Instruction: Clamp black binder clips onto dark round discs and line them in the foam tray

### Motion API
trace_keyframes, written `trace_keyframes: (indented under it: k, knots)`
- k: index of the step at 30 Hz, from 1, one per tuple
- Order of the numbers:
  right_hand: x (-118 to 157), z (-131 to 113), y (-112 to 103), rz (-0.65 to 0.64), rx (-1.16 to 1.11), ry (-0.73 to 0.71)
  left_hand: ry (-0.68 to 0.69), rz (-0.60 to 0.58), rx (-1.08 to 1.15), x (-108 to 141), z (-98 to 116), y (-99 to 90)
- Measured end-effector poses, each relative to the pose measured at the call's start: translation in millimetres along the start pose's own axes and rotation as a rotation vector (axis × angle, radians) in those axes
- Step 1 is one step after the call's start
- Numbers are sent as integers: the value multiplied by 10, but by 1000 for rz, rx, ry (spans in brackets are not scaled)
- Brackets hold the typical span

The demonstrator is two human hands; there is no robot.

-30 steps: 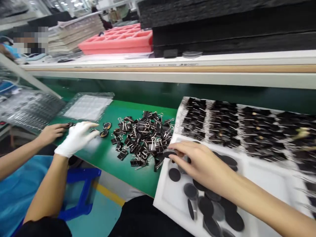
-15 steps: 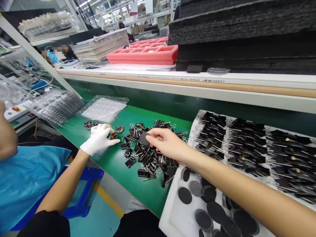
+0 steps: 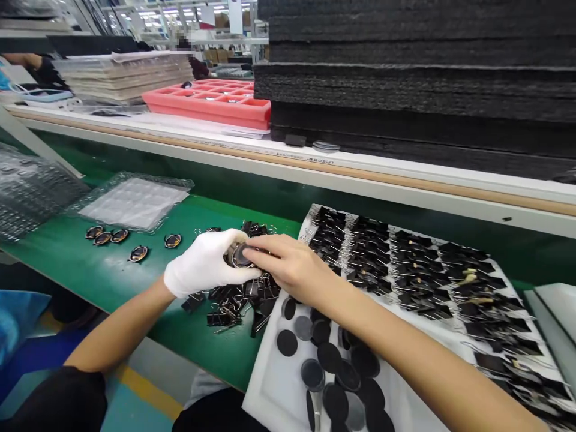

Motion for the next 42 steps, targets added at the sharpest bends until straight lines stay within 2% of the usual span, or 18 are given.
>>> trace_keyframes:
  k: [3, 6, 9, 11, 13, 14, 17, 19, 20, 22, 26, 28, 29, 32, 34, 37, 39, 42]
  knots:
    - [96, -39, -1, -25, 21, 32, 55, 14, -81, -16, 85, 116]
    - [116, -71, 63, 38, -269, 414, 170, -2, -255, 9, 234, 180]
    - [143, -77, 154, -66, -692, 820, 274, -86, -256, 6, 236, 74]
    - [167, -47, 143, -35, -857, 967, 165, -59, -209, -53, 0, -138]
    - [193, 14, 89, 97, -981, 1074, -109, 16, -247, -127, -436, -395]
    - [203, 44, 64, 159, -1049, 1124, -250, -14, -340, -153, -691, -498]
    - [193, 107, 28, 289, -1255, 1232, -518, -436, -423, -131, -1384, -597]
    - [165, 127, 42, 342, -1343, 1280, -529, -560, -293, -64, -1645, -571]
    - [149, 134, 55, 353, -1362, 1294, -505, -549, -225, -29, -1710, -561]
    - [120, 145, 81, 346, -1352, 1294, -441, -430, -146, 26, -1745, -586]
    - [86, 162, 112, 331, -1291, 1251, -376, -58, -129, 31, -1542, -764]
    - [69, 164, 124, 340, -1303, 1235, -297, 94, -48, -20, -1302, -787]
    - [56, 163, 131, 343, -1314, 1226, -232, 121, 25, -56, -1154, -754]
    - [6, 157, 155, 362, -1358, 1214, -77, 5, 372, -196, -709, -497]
    - [-31, 147, 171, 375, -1406, 1205, -127, -82, 654, -301, -498, -281]
    - [-70, 138, 192, 402, -1458, 1174, -269, -72, 957, -413, -327, -43]
    - [-78, 145, 212, 448, -1470, 1156, -299, -88, 953, -422, -255, 43]
    - [-68, 167, 260, 550, -1451, 1122, -219, -33, 601, -335, -162, 95]
Point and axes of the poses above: each hand's wrist, its own x-axis away from the middle knuckle, its own y-axis out of the palm, z = x × y, the point moved 2 cm from there along -x, towards the middle knuckle, and after that the axes turned 2 degrees about -y, right-handed, at the moved point
